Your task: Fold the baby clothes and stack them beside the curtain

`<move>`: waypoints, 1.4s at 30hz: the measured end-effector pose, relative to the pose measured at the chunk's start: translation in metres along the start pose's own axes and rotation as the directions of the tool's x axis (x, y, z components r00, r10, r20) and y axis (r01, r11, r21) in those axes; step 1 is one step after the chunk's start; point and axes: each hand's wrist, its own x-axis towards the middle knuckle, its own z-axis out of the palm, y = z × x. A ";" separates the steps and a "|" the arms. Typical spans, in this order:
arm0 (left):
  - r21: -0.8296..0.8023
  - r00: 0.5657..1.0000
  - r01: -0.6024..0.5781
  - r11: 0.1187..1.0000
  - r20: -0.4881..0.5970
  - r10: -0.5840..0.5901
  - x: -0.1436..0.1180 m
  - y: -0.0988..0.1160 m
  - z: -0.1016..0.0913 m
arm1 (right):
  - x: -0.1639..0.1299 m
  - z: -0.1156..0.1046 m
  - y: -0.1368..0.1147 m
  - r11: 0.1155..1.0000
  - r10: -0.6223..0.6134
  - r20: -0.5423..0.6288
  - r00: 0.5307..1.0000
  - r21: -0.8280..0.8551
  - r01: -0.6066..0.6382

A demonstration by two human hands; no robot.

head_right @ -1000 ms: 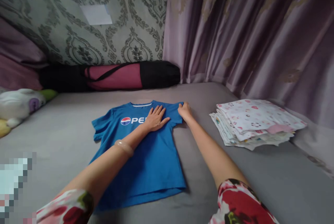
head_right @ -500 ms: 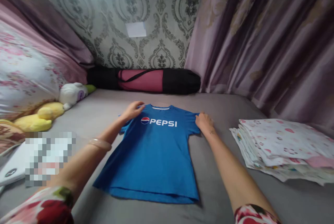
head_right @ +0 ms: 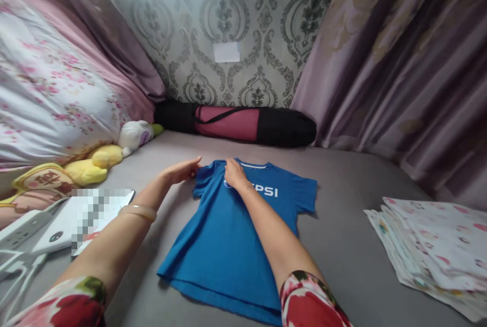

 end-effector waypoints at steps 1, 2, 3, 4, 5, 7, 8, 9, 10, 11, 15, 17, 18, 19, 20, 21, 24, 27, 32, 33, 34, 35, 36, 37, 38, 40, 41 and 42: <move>-0.100 0.998 -0.027 0.995 0.062 0.033 -0.003 0.000 -0.002 | 0.001 0.008 -0.003 1.000 0.012 0.002 1.000 -0.006 -0.012; -0.175 0.992 -0.056 0.983 0.105 0.075 -0.006 -0.001 -0.004 | 0.000 0.015 -0.004 1.000 0.025 0.000 1.000 -0.017 -0.025; -0.213 0.985 -0.085 0.973 0.130 0.115 -0.010 -0.003 -0.005 | -0.001 0.020 -0.004 0.999 0.035 -0.006 0.999 -0.028 -0.036; -0.225 0.976 -0.111 0.968 0.158 0.149 -0.013 -0.004 -0.007 | -0.003 0.024 -0.003 0.998 0.043 -0.013 0.999 -0.040 -0.043; -0.219 0.965 -0.132 0.967 0.194 0.176 -0.015 -0.006 -0.008 | -0.005 0.027 -0.002 0.998 0.047 -0.020 0.999 -0.050 -0.048; -0.203 0.938 -0.177 0.963 0.262 0.227 -0.018 -0.011 -0.008 | -0.008 0.030 -0.001 0.997 0.044 -0.022 0.999 -0.066 -0.045; -0.205 0.923 -0.203 0.957 0.285 0.257 -0.018 -0.013 -0.007 | -0.009 0.030 -0.001 0.996 0.046 -0.017 0.999 -0.072 -0.047; -0.209 0.911 -0.231 0.950 0.296 0.287 -0.018 -0.015 -0.006 | -0.009 0.030 -0.001 0.996 0.049 -0.013 0.999 -0.078 -0.050; -0.209 0.904 -0.258 0.943 0.293 0.312 -0.016 -0.017 -0.004 | -0.009 0.029 -0.002 0.995 0.051 -0.010 0.999 -0.083 -0.052; -0.199 0.902 -0.280 0.939 0.280 0.328 -0.015 -0.018 -0.002 | -0.009 0.028 -0.003 0.995 0.052 -0.009 0.999 -0.086 -0.052; -0.036 0.925 -0.326 0.945 0.191 0.327 -0.006 -0.021 0.010 | -0.008 0.028 -0.004 0.995 0.050 -0.007 0.999 -0.091 -0.050; 0.094 0.936 -0.342 0.935 0.120 0.331 -0.001 -0.022 0.017 | -0.008 0.029 -0.003 0.995 0.051 -0.007 0.999 -0.091 -0.052; 0.165 0.938 -0.346 0.924 0.080 0.337 0.001 -0.022 0.020 | -0.008 0.030 -0.003 0.995 0.052 -0.011 0.999 -0.089 -0.053; 0.236 0.938 -0.345 0.909 0.039 0.346 0.004 -0.022 0.023 | -0.008 0.030 -0.002 0.995 0.053 -0.016 0.998 -0.087 -0.054; 0.308 0.934 -0.338 0.889 -0.004 0.357 0.007 -0.023 0.026 | -0.009 0.030 -0.002 0.995 0.052 -0.021 0.998 -0.085 -0.054; 0.375 0.928 -0.326 0.867 -0.046 0.369 0.010 -0.023 0.028 | -0.009 0.031 -0.002 0.995 0.051 -0.026 0.998 -0.084 -0.053; 0.535 0.891 -0.293 0.793 -0.149 0.429 0.017 -0.022 0.031 | -0.010 0.030 -0.003 0.995 0.043 -0.025 0.999 -0.085 -0.045; 0.612 0.825 -0.274 0.741 -0.247 0.509 0.019 -0.021 0.027 | -0.011 0.027 -0.005 0.996 0.040 -0.002 0.999 -0.084 -0.040; 0.639 0.771 -0.168 0.750 -0.389 0.504 0.013 -0.025 0.010 | -0.012 0.025 -0.009 0.994 0.053 0.050 0.997 -0.095 -0.048; 0.656 0.779 -0.149 0.740 -0.384 0.497 0.013 -0.027 0.005 | -0.012 0.025 -0.010 0.994 0.056 0.055 0.997 -0.099 -0.050; 0.678 0.788 -0.131 0.723 -0.372 0.491 0.012 -0.028 0.001 | -0.012 0.024 -0.011 0.994 0.057 0.060 0.997 -0.102 -0.050; 0.702 0.798 -0.116 0.703 -0.356 0.487 0.012 -0.030 -0.004 | -0.012 0.024 -0.011 0.993 0.055 0.063 0.996 -0.105 -0.048; 0.723 0.806 -0.112 0.682 -0.335 0.487 0.013 -0.030 -0.009 | -0.012 0.024 -0.012 0.993 0.055 0.068 0.996 -0.108 -0.048; 0.737 0.812 -0.123 0.665 -0.310 0.494 0.014 -0.030 -0.014 | -0.012 0.023 -0.012 0.993 0.057 0.075 0.996 -0.112 -0.048; 0.739 0.812 -0.148 0.657 -0.288 0.507 0.016 -0.030 -0.017 | -0.012 0.023 -0.012 0.992 0.060 0.082 0.995 -0.117 -0.050; 0.698 0.803 -0.204 0.686 -0.282 0.526 0.020 -0.027 -0.020 | -0.012 0.023 -0.013 0.990 0.068 0.094 0.993 -0.126 -0.055; 0.666 0.800 -0.219 0.713 -0.296 0.522 0.023 -0.025 -0.019 | -0.012 0.023 -0.013 0.990 0.069 0.096 0.993 -0.130 -0.057; 0.634 0.801 -0.219 0.742 -0.317 0.508 0.025 -0.024 -0.017 | -0.012 0.023 -0.012 0.989 0.069 0.095 0.993 -0.133 -0.056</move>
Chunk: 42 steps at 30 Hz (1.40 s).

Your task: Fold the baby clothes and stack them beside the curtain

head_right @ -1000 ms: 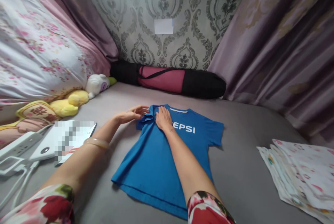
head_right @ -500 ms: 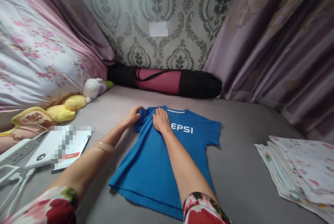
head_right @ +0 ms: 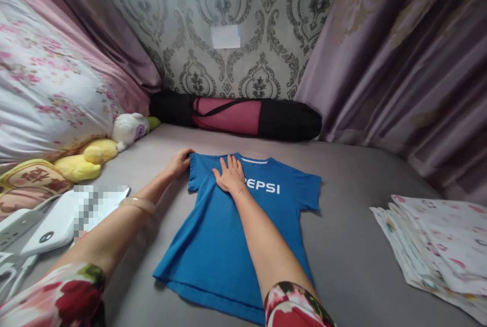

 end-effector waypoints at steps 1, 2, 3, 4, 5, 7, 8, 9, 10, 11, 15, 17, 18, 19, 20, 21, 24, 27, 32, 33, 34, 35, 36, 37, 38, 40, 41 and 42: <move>-0.022 0.999 0.034 0.999 -0.004 -0.034 0.001 0.003 0.003 | 0.000 0.000 0.000 1.000 -0.002 -0.004 1.000 -0.002 0.002; -0.030 0.998 0.066 0.997 -0.007 -0.066 0.002 0.005 0.007 | 0.000 0.000 0.000 1.000 -0.003 -0.008 1.000 -0.004 0.003; -0.029 0.996 0.089 0.996 -0.014 -0.089 0.002 0.009 0.010 | 0.000 0.001 0.000 1.000 -0.005 -0.014 1.000 -0.004 0.005; -0.023 0.994 0.102 0.995 -0.032 -0.102 0.001 0.012 0.014 | 0.000 0.001 0.000 1.000 -0.008 -0.019 1.000 -0.003 0.007; -0.016 0.992 0.108 0.994 -0.058 -0.109 -0.001 0.015 0.016 | 0.000 0.001 0.000 1.000 -0.009 -0.022 1.000 -0.002 0.009; 0.006 0.988 0.101 0.995 -0.120 -0.100 -0.004 0.020 0.019 | -0.001 0.001 0.000 1.000 -0.007 -0.026 1.000 -0.001 0.007; 0.032 0.986 0.091 0.995 -0.145 -0.085 -0.005 0.021 0.019 | -0.001 0.001 0.000 1.000 -0.007 -0.024 1.000 0.000 0.007; 0.078 0.985 0.081 0.994 -0.156 -0.068 -0.007 0.022 0.018 | -0.001 0.001 0.000 1.000 -0.005 -0.022 1.000 0.000 0.005; 0.150 0.988 0.069 0.986 -0.147 -0.047 -0.008 0.022 0.016 | -0.001 0.000 0.000 1.000 -0.004 -0.018 1.000 0.000 0.004; 0.234 0.993 0.054 0.971 -0.117 -0.027 -0.009 0.020 0.013 | -0.001 0.000 0.000 1.000 -0.004 -0.015 1.000 0.001 0.004; 0.447 0.999 -0.036 0.894 0.035 0.023 -0.007 0.007 0.005 | -0.001 -0.001 0.000 1.000 -0.003 -0.011 1.000 0.003 0.003; 0.461 0.996 -0.075 0.884 0.080 0.043 -0.005 -0.001 0.005 | -0.001 -0.001 0.000 1.000 0.001 -0.009 1.000 0.002 -0.001; 0.470 0.994 -0.085 0.878 0.097 0.045 -0.004 -0.005 0.006 | 0.000 0.000 0.000 1.000 0.002 -0.006 1.000 0.002 -0.002; 0.476 0.993 -0.089 0.875 0.109 0.041 -0.003 -0.008 0.007 | 0.000 0.001 0.000 1.000 0.001 -0.004 1.000 0.002 -0.001; 0.473 0.993 -0.084 0.877 0.114 0.033 -0.003 -0.010 0.008 | 0.000 0.001 0.000 1.000 -0.002 -0.003 1.000 0.002 0.002; 0.462 0.994 -0.064 0.884 0.107 0.016 -0.002 -0.013 0.008 | 0.000 0.002 0.000 1.000 -0.005 -0.003 1.000 0.003 0.005; 0.353 0.997 0.009 0.935 0.069 -0.035 -0.003 -0.017 0.006 | 0.002 0.002 0.002 1.000 -0.017 -0.006 1.000 0.026 0.017; 0.121 0.993 0.091 0.988 0.065 -0.099 -0.012 -0.017 -0.002 | 0.002 -0.004 0.005 0.994 -0.036 -0.006 0.999 0.105 0.037; -0.140 0.980 0.183 0.973 0.105 -0.169 -0.050 -0.012 -0.024 | -0.031 -0.025 0.015 0.981 -0.113 0.124 0.986 0.174 0.091; -0.156 0.980 0.175 0.972 0.123 -0.157 -0.060 -0.011 -0.029 | -0.046 -0.030 0.018 0.979 -0.152 0.174 0.973 0.159 0.125; -0.164 0.979 0.160 0.973 0.150 -0.136 -0.071 -0.009 -0.034 | -0.063 -0.036 0.021 0.976 -0.195 0.223 0.955 0.143 0.166; -0.164 0.978 0.137 0.977 0.181 -0.107 -0.082 -0.005 -0.039 | -0.083 -0.042 0.025 0.970 -0.232 0.265 0.936 0.132 0.203; -0.151 0.975 0.102 0.983 0.210 -0.068 -0.094 -0.001 -0.044 | -0.103 -0.048 0.029 0.967 -0.249 0.299 0.921 0.129 0.219; -0.132 0.972 0.046 0.990 0.236 -0.014 -0.107 0.005 -0.049 | -0.125 -0.054 0.034 0.964 -0.260 0.329 0.908 0.134 0.227; -0.108 0.967 -0.027 0.994 0.249 0.054 -0.120 0.013 -0.054 | -0.147 -0.061 0.038 0.961 -0.271 0.356 0.894 0.150 0.232; -0.063 0.939 -0.224 0.972 0.251 0.233 -0.149 0.033 -0.060 | -0.190 -0.073 0.047 0.950 -0.306 0.372 0.876 0.181 0.255; -0.055 0.917 -0.304 0.951 0.255 0.308 -0.163 0.045 -0.062 | -0.211 -0.077 0.050 0.949 -0.308 0.372 0.876 0.185 0.255; -0.063 0.892 -0.360 0.931 0.270 0.363 -0.178 0.056 -0.062 | -0.231 -0.081 0.053 0.949 -0.309 0.367 0.878 0.187 0.255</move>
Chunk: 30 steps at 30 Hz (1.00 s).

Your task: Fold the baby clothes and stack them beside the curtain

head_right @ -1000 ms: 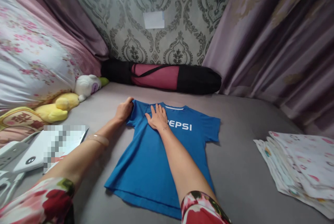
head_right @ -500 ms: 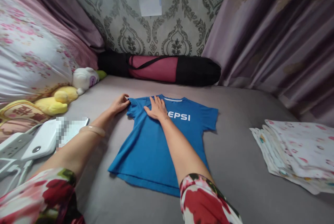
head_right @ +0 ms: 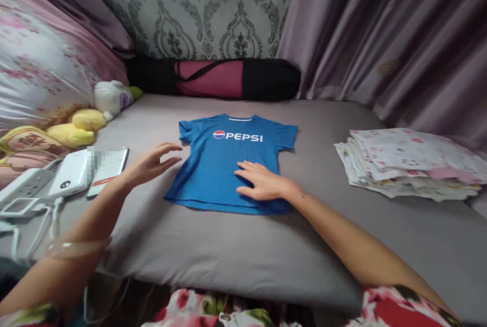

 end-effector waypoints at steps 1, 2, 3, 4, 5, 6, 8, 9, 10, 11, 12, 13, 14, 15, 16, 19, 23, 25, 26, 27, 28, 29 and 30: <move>-0.003 0.998 -0.048 0.999 0.051 0.048 -0.008 0.015 0.004 | -0.018 0.005 -0.003 1.000 0.001 -0.019 1.000 -0.002 -0.001; -0.017 0.991 -0.089 0.996 0.101 0.090 -0.016 0.029 0.010 | -0.034 0.010 -0.005 1.000 0.000 -0.041 0.999 -0.002 -0.001; -0.027 0.975 -0.130 0.991 0.176 0.132 -0.023 0.040 0.016 | -0.047 0.016 -0.007 1.000 0.002 -0.075 0.997 -0.001 -0.002; -0.038 0.960 -0.166 0.985 0.224 0.170 -0.028 0.049 0.022 | -0.058 0.021 -0.009 1.000 0.007 -0.118 0.993 0.001 -0.007; -0.041 0.947 -0.190 0.981 0.257 0.195 -0.033 0.055 0.029 | -0.068 0.026 -0.009 1.000 0.013 -0.168 0.986 0.003 -0.013; -0.038 0.938 -0.208 0.977 0.277 0.211 -0.036 0.058 0.034 | -0.074 0.031 -0.009 1.000 0.021 -0.222 0.975 0.003 -0.021; -0.016 0.936 -0.220 0.975 0.278 0.216 -0.039 0.059 0.043 | -0.084 0.038 -0.007 0.999 0.036 -0.328 0.944 -0.005 -0.040; -0.001 0.938 -0.218 0.976 0.276 0.210 -0.040 0.057 0.045 | -0.086 0.041 -0.006 0.999 0.040 -0.373 0.927 -0.014 -0.049; 0.012 0.940 -0.216 0.976 0.272 0.205 -0.041 0.055 0.047 | -0.088 0.043 -0.005 0.998 0.041 -0.410 0.911 -0.024 -0.055; 0.022 0.942 -0.215 0.976 0.270 0.201 -0.041 0.052 0.048 | -0.090 0.043 -0.004 0.997 0.040 -0.440 0.897 -0.035 -0.062; 0.029 0.942 -0.216 0.976 0.268 0.200 -0.041 0.050 0.048 | -0.092 0.044 -0.004 0.997 0.039 -0.463 0.886 -0.044 -0.067; 0.033 0.942 -0.222 0.975 0.264 0.205 -0.041 0.048 0.048 | -0.093 0.043 -0.004 0.996 0.036 -0.477 0.878 -0.050 -0.068; 0.035 0.942 -0.230 0.973 0.258 0.213 -0.041 0.047 0.049 | -0.095 0.043 -0.004 0.996 0.034 -0.480 0.876 -0.052 -0.067; 0.038 0.943 -0.238 0.971 0.249 0.222 -0.041 0.046 0.050 | -0.096 0.042 -0.004 0.997 0.034 -0.476 0.879 -0.048 -0.064; 0.044 0.944 -0.245 0.969 0.240 0.227 -0.042 0.045 0.051 | -0.097 0.041 -0.004 0.997 0.036 -0.469 0.882 -0.039 -0.061; 0.091 0.957 -0.234 0.968 0.198 0.213 -0.040 0.045 0.056 | -0.097 0.040 -0.003 0.998 0.052 -0.473 0.880 -0.014 -0.066; 0.147 0.981 -0.164 0.976 0.128 0.145 -0.036 0.046 0.061 | -0.094 0.044 0.002 0.993 0.049 -0.510 0.859 -0.066 -0.096; 0.145 0.989 -0.119 0.982 0.109 0.103 -0.035 0.048 0.061 | -0.093 0.045 0.004 0.989 0.025 -0.515 0.857 -0.112 -0.096; 0.142 0.990 -0.105 0.984 0.105 0.091 -0.035 0.049 0.061 | -0.093 0.045 0.004 0.987 0.011 -0.515 0.857 -0.131 -0.091; 0.138 0.991 -0.104 0.985 0.104 0.090 -0.035 0.050 0.061 | -0.093 0.045 0.004 0.986 -0.002 -0.515 0.857 -0.146 -0.085; 0.135 0.989 -0.119 0.984 0.103 0.106 -0.035 0.050 0.061 | -0.094 0.045 0.004 0.984 -0.012 -0.512 0.859 -0.157 -0.080; 0.135 0.986 -0.145 0.980 0.102 0.132 -0.036 0.051 0.061 | -0.096 0.044 0.002 0.983 -0.017 -0.507 0.862 -0.166 -0.078; 0.134 0.981 -0.180 0.974 0.103 0.167 -0.037 0.050 0.062 | -0.097 0.043 0.000 0.981 -0.016 -0.502 0.865 -0.176 -0.084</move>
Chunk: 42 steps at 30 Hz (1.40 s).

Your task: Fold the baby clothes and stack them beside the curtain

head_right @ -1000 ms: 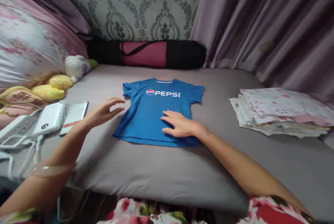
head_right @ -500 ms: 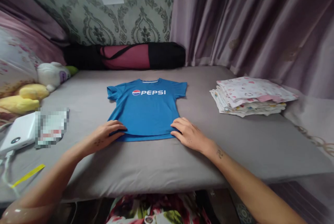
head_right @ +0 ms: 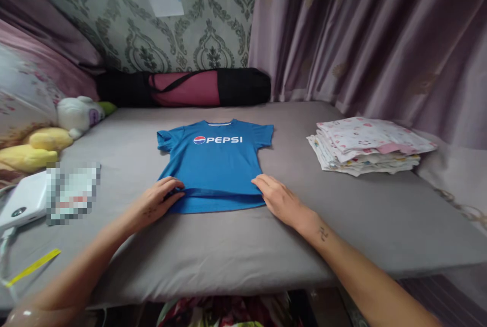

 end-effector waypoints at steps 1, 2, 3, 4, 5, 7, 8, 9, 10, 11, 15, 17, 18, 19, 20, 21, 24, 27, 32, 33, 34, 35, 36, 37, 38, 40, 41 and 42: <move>-0.002 0.999 -0.042 0.999 -0.002 0.042 -0.001 -0.001 0.001 | -0.001 -0.002 -0.002 1.000 0.010 0.004 1.000 -0.021 -0.010; -0.011 0.996 -0.084 0.996 0.003 0.084 -0.003 -0.002 0.002 | -0.001 -0.004 -0.005 0.998 0.030 0.005 1.000 -0.051 -0.030; -0.029 0.992 -0.120 0.992 0.018 0.121 -0.005 -0.004 0.003 | -0.002 -0.006 -0.008 0.995 0.054 0.005 0.999 -0.083 -0.053; -0.053 0.988 -0.149 0.987 0.042 0.151 -0.008 -0.006 0.003 | -0.002 -0.007 -0.011 0.991 0.076 0.004 0.997 -0.113 -0.075; -0.080 0.983 -0.166 0.983 0.071 0.171 -0.011 -0.008 0.004 | -0.002 -0.008 -0.013 0.986 0.093 0.006 0.996 -0.138 -0.092; -0.124 0.973 -0.179 0.976 0.122 0.194 -0.016 -0.012 0.003 | -0.004 -0.009 -0.017 0.979 0.108 0.016 0.994 -0.175 -0.103; -0.138 0.970 -0.180 0.974 0.137 0.198 -0.019 -0.013 0.003 | -0.005 -0.008 -0.017 0.976 0.109 0.024 0.994 -0.191 -0.103; -0.150 0.969 -0.182 0.972 0.141 0.203 -0.021 -0.014 0.002 | -0.007 -0.008 -0.018 0.973 0.112 0.030 0.993 -0.207 -0.104; -0.162 0.968 -0.185 0.969 0.140 0.208 -0.023 -0.014 0.001 | -0.009 -0.008 -0.018 0.969 0.116 0.033 0.993 -0.224 -0.106; -0.173 0.968 -0.186 0.967 0.139 0.210 -0.025 -0.013 -0.001 | -0.010 -0.008 -0.019 0.965 0.122 0.033 0.992 -0.239 -0.110; -0.189 0.966 -0.174 0.966 0.159 0.205 -0.032 -0.008 -0.004 | -0.018 -0.009 -0.023 0.945 0.153 0.018 0.988 -0.296 -0.141; -0.191 0.966 -0.169 0.967 0.163 0.201 -0.034 -0.006 -0.003 | -0.021 -0.010 -0.026 0.936 0.165 0.007 0.986 -0.316 -0.155; -0.192 0.967 -0.169 0.967 0.158 0.200 -0.034 -0.005 -0.003 | -0.023 -0.010 -0.026 0.933 0.169 0.001 0.986 -0.323 -0.160; -0.193 0.968 -0.169 0.966 0.152 0.200 -0.035 -0.005 -0.002 | -0.024 -0.011 -0.027 0.930 0.172 -0.001 0.985 -0.329 -0.163; -0.193 0.969 -0.170 0.966 0.146 0.199 -0.035 -0.006 -0.001 | -0.025 -0.012 -0.027 0.927 0.176 -0.002 0.984 -0.335 -0.166; -0.193 0.969 -0.171 0.966 0.142 0.200 -0.035 -0.006 0.000 | -0.026 -0.012 -0.027 0.924 0.182 -0.003 0.983 -0.341 -0.172; -0.189 0.969 -0.171 0.967 0.146 0.200 -0.036 -0.008 0.003 | -0.029 -0.013 -0.027 0.914 0.203 -0.001 0.979 -0.358 -0.190; -0.194 0.976 -0.141 0.971 0.139 0.170 -0.037 -0.003 0.005 | -0.031 -0.013 -0.031 0.898 0.236 0.008 0.972 -0.385 -0.215; -0.269 0.994 0.024 0.963 0.105 0.005 -0.039 0.021 -0.008 | -0.033 -0.025 -0.039 0.852 0.323 0.073 0.943 -0.455 -0.257; -0.289 0.996 0.077 0.954 0.071 -0.059 -0.038 0.024 -0.013 | -0.031 -0.029 -0.040 0.857 0.332 0.107 0.937 -0.451 -0.251; -0.301 0.990 0.135 0.944 0.008 -0.140 -0.038 0.024 -0.018 | -0.027 -0.033 -0.040 0.865 0.335 0.149 0.930 -0.439 -0.242; -0.302 0.970 0.199 0.932 -0.073 -0.231 -0.037 0.023 -0.022 | -0.021 -0.037 -0.040 0.876 0.334 0.189 0.923 -0.424 -0.230; -0.291 0.935 0.270 0.918 -0.150 -0.322 -0.035 0.021 -0.025 | -0.012 -0.038 -0.039 0.888 0.327 0.218 0.920 -0.404 -0.220; -0.271 0.891 0.346 0.898 -0.205 -0.405 -0.033 0.017 -0.027 | -0.001 -0.038 -0.038 0.900 0.312 0.228 0.922 -0.381 -0.210; -0.247 0.849 0.425 0.871 -0.226 -0.478 -0.030 0.012 -0.028 | 0.013 -0.034 -0.037 0.914 0.290 0.219 0.932 -0.351 -0.202; -0.193 0.791 0.554 0.810 -0.181 -0.585 -0.025 0.004 -0.026 | 0.043 -0.019 -0.033 0.945 0.228 0.161 0.960 -0.275 -0.178; -0.171 0.776 0.589 0.790 -0.152 -0.612 -0.023 0.001 -0.024 | 0.058 -0.008 -0.031 0.958 0.199 0.132 0.971 -0.234 -0.164; -0.154 0.770 0.606 0.781 -0.134 -0.624 -0.020 -0.001 -0.022 | 0.072 0.004 -0.026 0.968 0.176 0.121 0.977 -0.203 -0.149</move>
